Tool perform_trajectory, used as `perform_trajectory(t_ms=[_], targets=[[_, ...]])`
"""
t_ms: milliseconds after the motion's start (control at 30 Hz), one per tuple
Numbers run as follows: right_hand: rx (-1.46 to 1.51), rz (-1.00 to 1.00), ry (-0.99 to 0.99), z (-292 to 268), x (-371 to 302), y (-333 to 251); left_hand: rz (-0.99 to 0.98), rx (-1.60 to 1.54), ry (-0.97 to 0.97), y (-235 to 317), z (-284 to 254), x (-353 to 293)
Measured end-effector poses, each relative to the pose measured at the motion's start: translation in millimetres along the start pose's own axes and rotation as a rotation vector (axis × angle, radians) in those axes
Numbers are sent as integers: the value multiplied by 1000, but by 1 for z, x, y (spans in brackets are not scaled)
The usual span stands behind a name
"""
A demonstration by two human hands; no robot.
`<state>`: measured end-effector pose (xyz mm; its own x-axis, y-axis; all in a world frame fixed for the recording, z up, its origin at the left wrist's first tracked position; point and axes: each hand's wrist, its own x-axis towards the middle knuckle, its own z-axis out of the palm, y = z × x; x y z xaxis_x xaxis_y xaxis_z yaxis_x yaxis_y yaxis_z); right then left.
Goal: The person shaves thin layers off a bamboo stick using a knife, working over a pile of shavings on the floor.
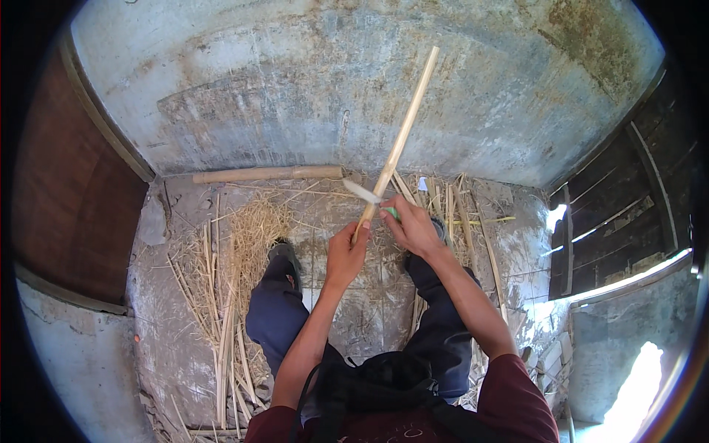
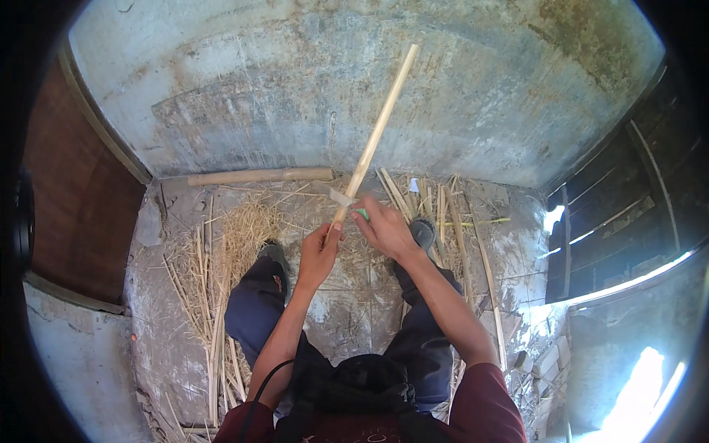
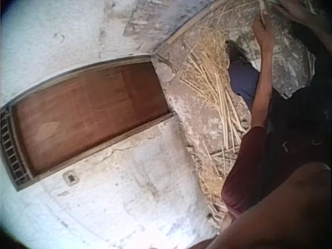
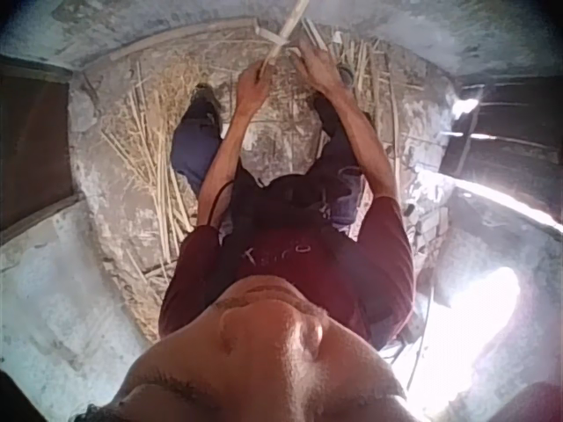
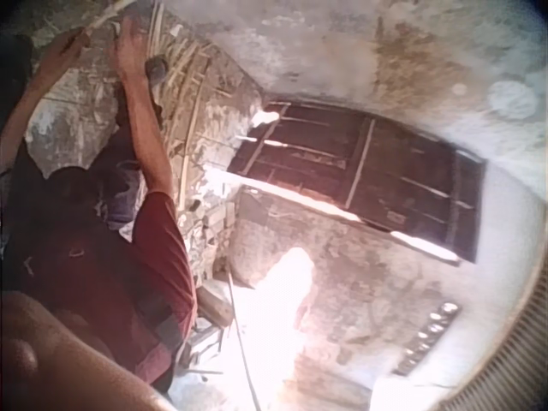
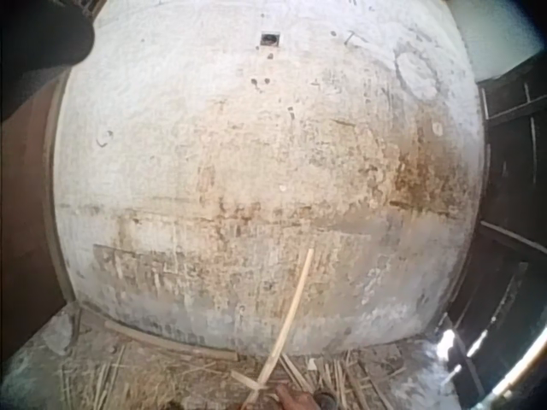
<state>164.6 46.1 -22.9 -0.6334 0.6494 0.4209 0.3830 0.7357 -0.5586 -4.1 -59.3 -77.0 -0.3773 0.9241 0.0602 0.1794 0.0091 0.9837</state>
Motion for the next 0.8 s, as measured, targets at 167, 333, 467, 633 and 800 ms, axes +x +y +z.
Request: perform_trajectory(t_ms=[167,333,467,633,800], targets=[[-29,-53,100,-11,7,8,-4,14,-9,1,1,1],[-17,-59,167,-13,4,17,-19,-8,-14,-3,0,-2],[-48,-147,164,-20,4,27,-6,18,-27,-2,3,-1],[-71,-124,177,-19,0,28,-9,16,-32,1,5,-5],[-50,-140,243,-21,1,25,-9,19,-59,1,8,-5]])
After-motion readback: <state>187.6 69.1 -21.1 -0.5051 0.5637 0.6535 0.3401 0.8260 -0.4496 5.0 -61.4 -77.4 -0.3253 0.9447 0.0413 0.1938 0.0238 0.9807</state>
